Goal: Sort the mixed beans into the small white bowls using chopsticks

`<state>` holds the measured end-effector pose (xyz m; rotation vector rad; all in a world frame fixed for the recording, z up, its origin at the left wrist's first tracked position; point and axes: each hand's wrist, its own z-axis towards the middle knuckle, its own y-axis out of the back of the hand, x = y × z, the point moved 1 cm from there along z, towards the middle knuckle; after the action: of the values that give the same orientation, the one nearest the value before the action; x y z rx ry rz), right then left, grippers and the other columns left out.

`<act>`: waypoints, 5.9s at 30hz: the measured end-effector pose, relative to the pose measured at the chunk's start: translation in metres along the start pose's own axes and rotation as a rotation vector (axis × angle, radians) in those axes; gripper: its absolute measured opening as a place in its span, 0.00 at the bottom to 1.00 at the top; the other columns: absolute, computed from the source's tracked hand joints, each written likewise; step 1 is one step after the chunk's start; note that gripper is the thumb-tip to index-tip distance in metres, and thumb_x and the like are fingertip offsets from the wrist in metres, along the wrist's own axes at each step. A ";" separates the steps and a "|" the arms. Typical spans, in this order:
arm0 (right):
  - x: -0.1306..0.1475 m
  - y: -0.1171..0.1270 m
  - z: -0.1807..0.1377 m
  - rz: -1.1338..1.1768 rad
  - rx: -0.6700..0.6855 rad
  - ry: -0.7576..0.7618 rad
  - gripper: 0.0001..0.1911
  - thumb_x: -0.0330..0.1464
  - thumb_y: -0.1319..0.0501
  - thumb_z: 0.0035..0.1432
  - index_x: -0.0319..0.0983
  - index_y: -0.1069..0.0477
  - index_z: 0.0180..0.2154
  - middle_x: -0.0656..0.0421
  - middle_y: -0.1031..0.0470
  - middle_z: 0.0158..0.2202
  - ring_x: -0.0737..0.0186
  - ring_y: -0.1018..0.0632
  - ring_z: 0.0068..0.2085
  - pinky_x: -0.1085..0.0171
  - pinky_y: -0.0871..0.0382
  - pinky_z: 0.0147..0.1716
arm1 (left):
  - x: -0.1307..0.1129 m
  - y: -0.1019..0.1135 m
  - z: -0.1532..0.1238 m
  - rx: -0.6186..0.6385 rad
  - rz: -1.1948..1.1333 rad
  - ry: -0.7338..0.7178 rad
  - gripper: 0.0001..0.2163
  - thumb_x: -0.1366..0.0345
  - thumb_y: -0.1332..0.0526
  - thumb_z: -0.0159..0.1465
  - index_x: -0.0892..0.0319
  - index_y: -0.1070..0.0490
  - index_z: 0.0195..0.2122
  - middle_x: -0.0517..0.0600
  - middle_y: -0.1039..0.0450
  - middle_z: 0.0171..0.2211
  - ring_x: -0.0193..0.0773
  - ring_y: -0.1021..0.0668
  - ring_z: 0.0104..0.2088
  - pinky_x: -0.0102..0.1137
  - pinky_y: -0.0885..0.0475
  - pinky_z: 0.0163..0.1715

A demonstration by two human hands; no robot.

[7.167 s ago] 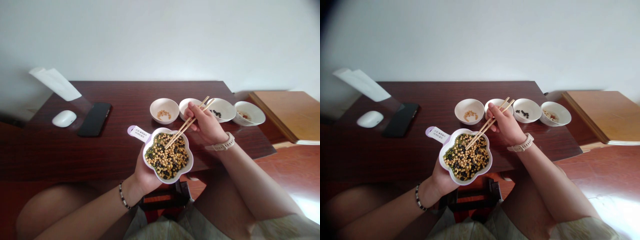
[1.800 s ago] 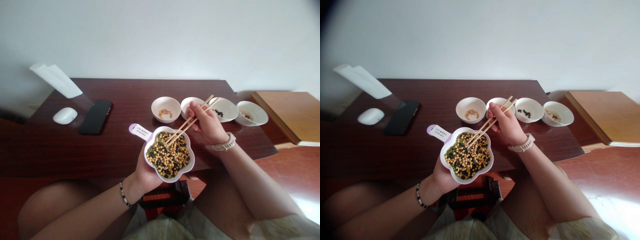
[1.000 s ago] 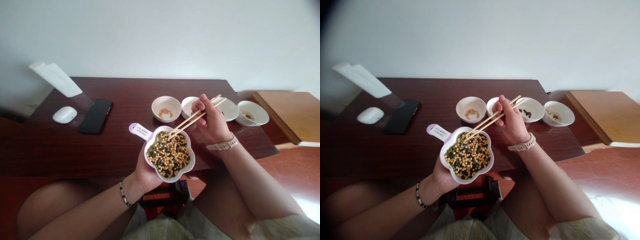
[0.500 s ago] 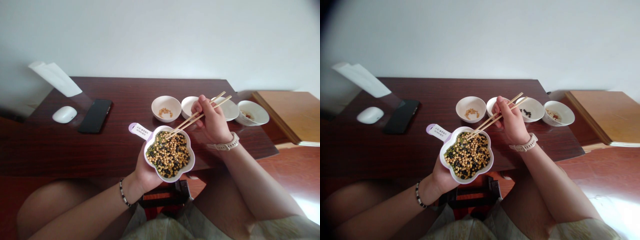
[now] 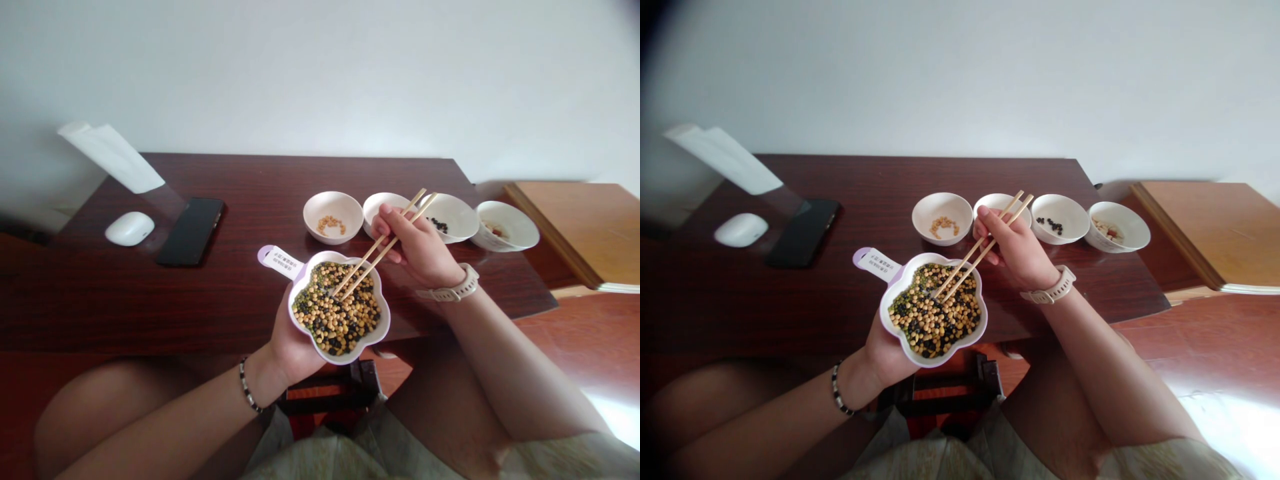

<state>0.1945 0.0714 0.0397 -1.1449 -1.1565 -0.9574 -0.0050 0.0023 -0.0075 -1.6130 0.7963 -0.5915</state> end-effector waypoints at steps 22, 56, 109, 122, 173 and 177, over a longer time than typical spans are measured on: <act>0.000 0.002 0.001 0.029 -0.014 0.006 0.26 0.51 0.32 0.69 0.39 0.36 0.29 0.64 0.38 0.26 0.75 0.43 0.20 0.65 0.59 0.18 | 0.000 -0.001 0.000 0.010 -0.010 -0.008 0.26 0.47 0.48 0.67 0.56 0.29 0.59 0.54 0.22 0.54 0.51 0.24 0.58 0.49 0.36 0.63; -0.013 -0.010 -0.004 -0.023 0.115 -0.058 0.27 0.55 0.38 0.72 0.40 0.35 0.31 0.67 0.40 0.23 0.73 0.42 0.20 0.66 0.54 0.18 | 0.000 -0.008 0.001 -0.063 0.002 -0.019 0.25 0.48 0.48 0.67 0.57 0.27 0.57 0.54 0.23 0.54 0.51 0.24 0.58 0.46 0.33 0.61; -0.004 -0.005 -0.005 -0.037 0.071 0.024 0.26 0.52 0.38 0.74 0.40 0.35 0.31 0.63 0.39 0.26 0.72 0.41 0.20 0.64 0.56 0.18 | -0.001 -0.006 -0.001 -0.028 -0.001 -0.035 0.24 0.49 0.48 0.68 0.60 0.25 0.52 0.56 0.23 0.54 0.51 0.26 0.60 0.50 0.37 0.64; -0.007 -0.007 -0.005 -0.013 0.070 0.017 0.24 0.49 0.40 0.76 0.40 0.34 0.32 0.64 0.38 0.27 0.73 0.40 0.20 0.65 0.55 0.18 | -0.002 0.003 -0.004 -0.061 -0.022 0.005 0.27 0.46 0.48 0.66 0.58 0.28 0.57 0.56 0.23 0.54 0.52 0.24 0.57 0.49 0.34 0.61; -0.001 0.017 0.014 0.018 -0.438 0.356 0.28 0.54 0.32 0.66 0.42 0.38 0.29 0.62 0.37 0.27 0.73 0.37 0.20 0.65 0.52 0.15 | -0.002 -0.001 -0.004 -0.088 -0.012 -0.015 0.24 0.48 0.46 0.65 0.58 0.26 0.55 0.56 0.23 0.54 0.52 0.25 0.58 0.47 0.34 0.61; 0.004 0.020 0.015 0.127 -0.263 0.188 0.30 0.54 0.28 0.62 0.42 0.41 0.28 0.66 0.43 0.24 0.74 0.45 0.18 0.64 0.55 0.14 | -0.002 0.001 -0.004 -0.102 0.002 0.004 0.25 0.47 0.45 0.64 0.57 0.26 0.55 0.56 0.22 0.53 0.53 0.25 0.58 0.47 0.33 0.61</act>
<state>0.2121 0.0896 0.0402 -1.2905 -0.8139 -1.1154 -0.0097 0.0011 -0.0076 -1.7040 0.8424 -0.5600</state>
